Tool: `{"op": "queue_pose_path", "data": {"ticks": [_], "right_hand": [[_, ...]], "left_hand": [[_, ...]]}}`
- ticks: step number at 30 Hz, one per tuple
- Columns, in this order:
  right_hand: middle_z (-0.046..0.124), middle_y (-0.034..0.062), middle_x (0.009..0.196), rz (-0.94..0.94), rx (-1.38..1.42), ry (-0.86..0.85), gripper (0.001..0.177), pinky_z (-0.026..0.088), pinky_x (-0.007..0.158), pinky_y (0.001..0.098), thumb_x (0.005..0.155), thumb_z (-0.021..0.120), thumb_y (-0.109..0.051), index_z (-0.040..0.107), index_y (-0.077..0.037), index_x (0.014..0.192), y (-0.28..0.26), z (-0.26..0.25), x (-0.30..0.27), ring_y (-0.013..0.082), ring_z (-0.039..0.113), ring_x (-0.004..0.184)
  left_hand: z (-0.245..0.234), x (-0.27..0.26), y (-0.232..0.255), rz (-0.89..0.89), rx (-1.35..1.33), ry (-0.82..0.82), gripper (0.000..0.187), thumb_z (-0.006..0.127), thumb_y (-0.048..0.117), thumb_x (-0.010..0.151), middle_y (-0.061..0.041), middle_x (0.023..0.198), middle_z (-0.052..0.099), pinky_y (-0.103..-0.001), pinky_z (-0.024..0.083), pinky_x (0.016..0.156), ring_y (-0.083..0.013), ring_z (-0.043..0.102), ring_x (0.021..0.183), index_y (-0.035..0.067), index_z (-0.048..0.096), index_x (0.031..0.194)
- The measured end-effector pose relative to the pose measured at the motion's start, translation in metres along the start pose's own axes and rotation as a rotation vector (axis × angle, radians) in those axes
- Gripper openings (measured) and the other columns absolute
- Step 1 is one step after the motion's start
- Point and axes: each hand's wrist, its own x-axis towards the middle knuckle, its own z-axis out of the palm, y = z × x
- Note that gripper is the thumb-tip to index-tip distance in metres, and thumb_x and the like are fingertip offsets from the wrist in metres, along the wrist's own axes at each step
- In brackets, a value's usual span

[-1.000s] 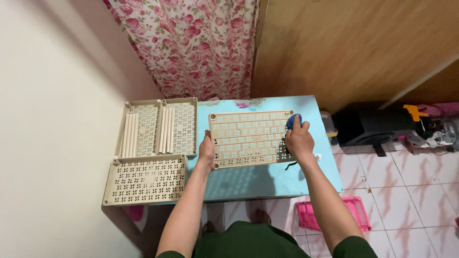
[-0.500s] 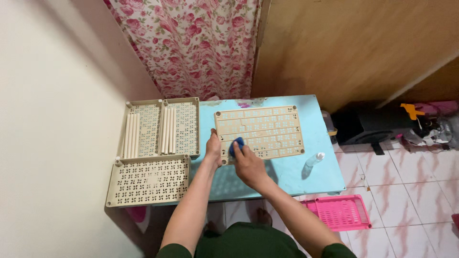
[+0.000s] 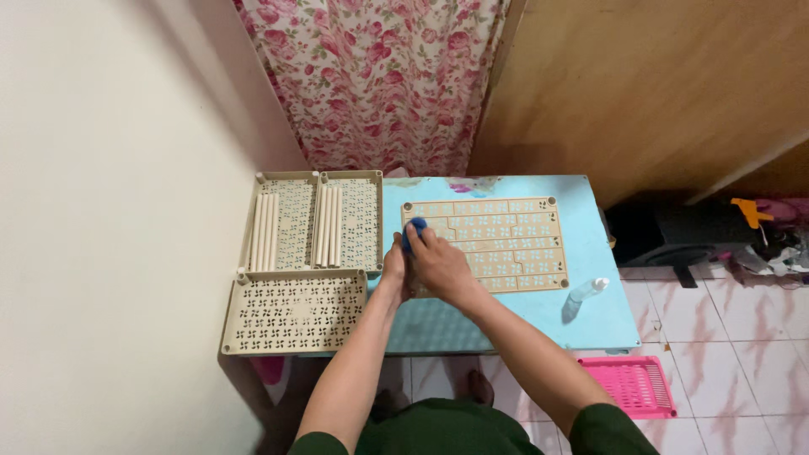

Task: The person wipes a perforated plastic tray with a blue cloth, then repeatedly picks up individual white plastic rods from a tray, wipes each rod with the cloth, and returns them to the tray.

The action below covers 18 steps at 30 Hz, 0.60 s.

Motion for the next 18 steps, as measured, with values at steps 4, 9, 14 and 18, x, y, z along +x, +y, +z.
{"op": "queue_pose_path", "data": {"ticks": [4,9,14,18], "right_hand": [[0.061,0.0156,0.115,-0.051,0.023,-0.044,0.069,0.058,0.063,0.0459,0.084,0.066,-0.025,0.048,-0.004,0.147,-0.017,0.013,-0.024,0.0338,0.068,0.086],[0.061,0.0154,0.115,0.063,-0.012,0.012,0.065,0.058,0.067,0.0456,0.089,0.066,-0.028,0.049,-0.005,0.148,-0.014,0.017,0.012,0.0346,0.068,0.087],[0.06,0.0168,0.111,0.108,0.041,0.094,0.066,0.057,0.065,0.0488,0.085,0.068,-0.031,0.052,-0.007,0.144,-0.027,0.022,0.029,0.0371,0.068,0.085],[0.06,0.0152,0.116,0.186,0.057,0.133,0.062,0.057,0.07,0.0503,0.085,0.063,-0.021,0.053,-0.01,0.146,-0.015,0.015,0.013,0.0372,0.068,0.088]], "left_hand": [[-0.011,-0.003,0.017,0.006,0.13,0.129,0.065,0.027,0.061,0.105,-0.016,0.114,0.067,-0.046,0.057,0.074,-0.0293,0.067,0.099,0.009,0.059,0.129],[-0.015,-0.017,0.02,0.02,0.032,0.003,0.064,0.025,0.058,0.103,-0.012,0.119,0.07,-0.043,0.063,0.081,-0.0256,0.071,0.106,0.013,0.059,0.132],[-0.014,-0.035,0.019,-0.008,0.039,0.03,0.062,0.025,0.054,0.106,-0.013,0.118,0.069,-0.044,0.06,0.079,-0.0278,0.069,0.104,0.01,0.058,0.133],[-0.026,-0.027,0.017,0.006,0.104,0.113,0.058,0.022,0.047,0.106,-0.017,0.116,0.068,-0.046,0.062,0.082,-0.0295,0.07,0.103,0.009,0.055,0.135]]}}
